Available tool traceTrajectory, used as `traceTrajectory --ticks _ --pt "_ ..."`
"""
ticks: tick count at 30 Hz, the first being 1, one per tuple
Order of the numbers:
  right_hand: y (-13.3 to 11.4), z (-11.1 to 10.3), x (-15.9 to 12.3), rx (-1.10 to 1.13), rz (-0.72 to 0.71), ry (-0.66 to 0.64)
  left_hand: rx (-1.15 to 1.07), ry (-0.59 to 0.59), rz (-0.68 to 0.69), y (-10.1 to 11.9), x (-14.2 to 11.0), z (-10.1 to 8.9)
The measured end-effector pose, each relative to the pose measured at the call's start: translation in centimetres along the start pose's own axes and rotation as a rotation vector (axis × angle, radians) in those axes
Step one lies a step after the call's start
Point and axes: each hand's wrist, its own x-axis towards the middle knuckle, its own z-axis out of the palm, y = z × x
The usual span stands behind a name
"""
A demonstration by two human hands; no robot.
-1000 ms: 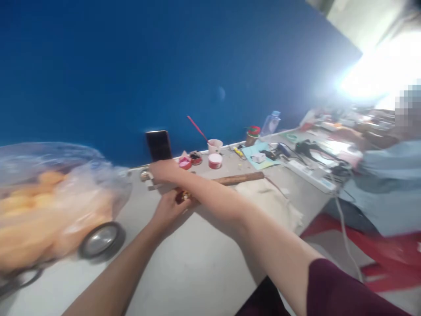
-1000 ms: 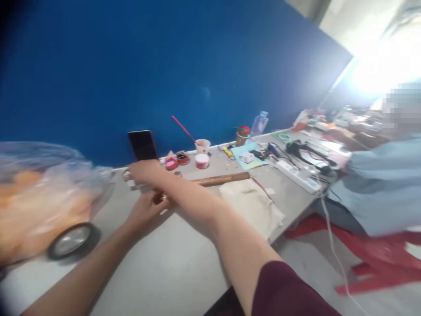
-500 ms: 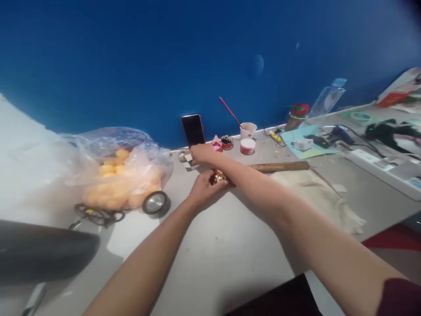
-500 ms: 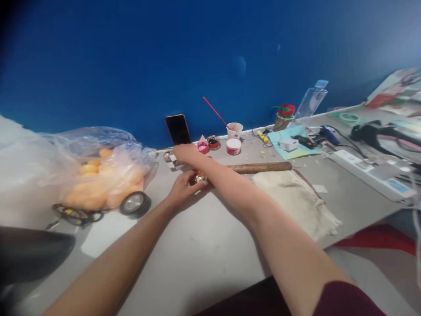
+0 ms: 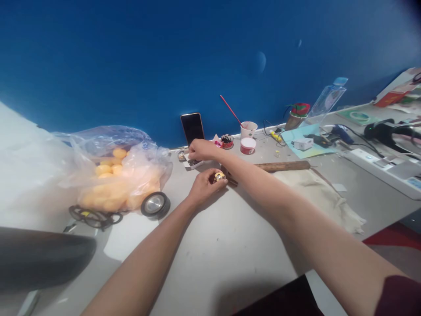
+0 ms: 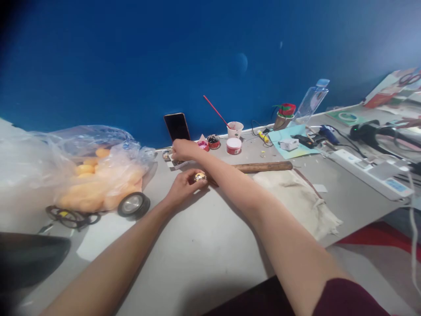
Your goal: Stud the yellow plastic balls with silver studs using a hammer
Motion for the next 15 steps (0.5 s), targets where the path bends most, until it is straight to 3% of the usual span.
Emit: traceTrajectory --ticks 15 --pt "1.0 0.0 -1.4 0.642 0.075 0.106 -0.037 0.03 0.027 -0.2 0.0 0.1"
